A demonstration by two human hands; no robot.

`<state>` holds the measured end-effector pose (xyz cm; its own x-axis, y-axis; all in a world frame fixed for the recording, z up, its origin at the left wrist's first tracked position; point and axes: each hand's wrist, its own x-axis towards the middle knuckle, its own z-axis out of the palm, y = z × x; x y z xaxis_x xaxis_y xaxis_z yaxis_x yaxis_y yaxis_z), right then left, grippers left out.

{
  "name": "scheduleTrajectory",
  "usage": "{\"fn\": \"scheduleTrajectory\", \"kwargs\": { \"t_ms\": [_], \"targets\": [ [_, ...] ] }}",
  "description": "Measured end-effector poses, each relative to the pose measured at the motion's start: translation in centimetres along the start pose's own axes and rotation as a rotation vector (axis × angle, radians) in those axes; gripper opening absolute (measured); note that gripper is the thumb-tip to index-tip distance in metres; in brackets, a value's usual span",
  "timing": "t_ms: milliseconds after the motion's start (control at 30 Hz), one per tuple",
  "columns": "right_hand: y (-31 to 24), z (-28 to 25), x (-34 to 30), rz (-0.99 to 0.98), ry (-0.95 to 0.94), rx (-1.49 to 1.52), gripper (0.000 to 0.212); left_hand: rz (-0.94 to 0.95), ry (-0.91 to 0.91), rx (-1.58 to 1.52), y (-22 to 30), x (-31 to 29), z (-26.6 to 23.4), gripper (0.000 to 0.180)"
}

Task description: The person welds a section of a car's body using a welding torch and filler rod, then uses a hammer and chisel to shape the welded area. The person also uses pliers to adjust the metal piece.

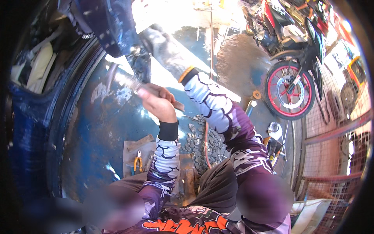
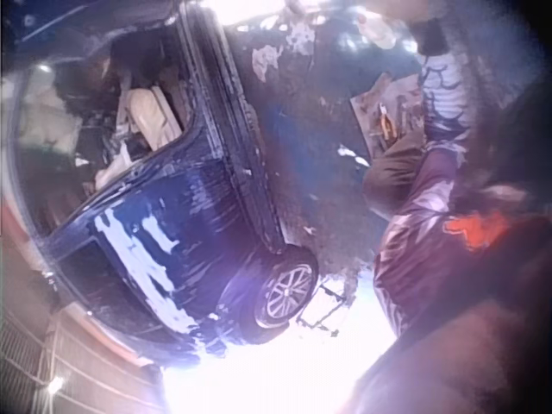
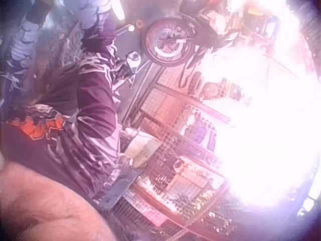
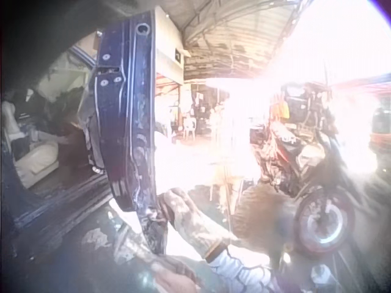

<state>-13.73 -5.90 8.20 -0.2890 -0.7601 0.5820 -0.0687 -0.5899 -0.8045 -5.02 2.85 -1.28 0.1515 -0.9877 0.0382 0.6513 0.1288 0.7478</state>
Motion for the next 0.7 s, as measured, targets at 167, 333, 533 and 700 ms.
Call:
{"fn": "scheduleTrajectory", "kwargs": {
  "t_ms": [167,333,533,700],
  "targets": [
    [0.2,-0.6,-0.6,-0.533,0.038,-0.699,0.024,0.02,-0.169,0.247,0.4,0.3,-0.4,0.075],
    [1.6,-0.7,-0.1,-0.594,0.002,-0.833,0.023,0.111,-0.21,0.26,-0.2,-0.2,-0.9,0.073],
    [1.3,-0.4,-0.6,-0.238,-0.038,-0.195,0.023,0.159,-0.076,0.192,-1.1,-0.6,-0.9,0.07],
    [1.0,-0.7,-0.7,-0.19,-0.065,-0.548,0.025,0.011,-0.035,0.069,-1.8,-1.1,-1.7,0.056]
  ]
}}
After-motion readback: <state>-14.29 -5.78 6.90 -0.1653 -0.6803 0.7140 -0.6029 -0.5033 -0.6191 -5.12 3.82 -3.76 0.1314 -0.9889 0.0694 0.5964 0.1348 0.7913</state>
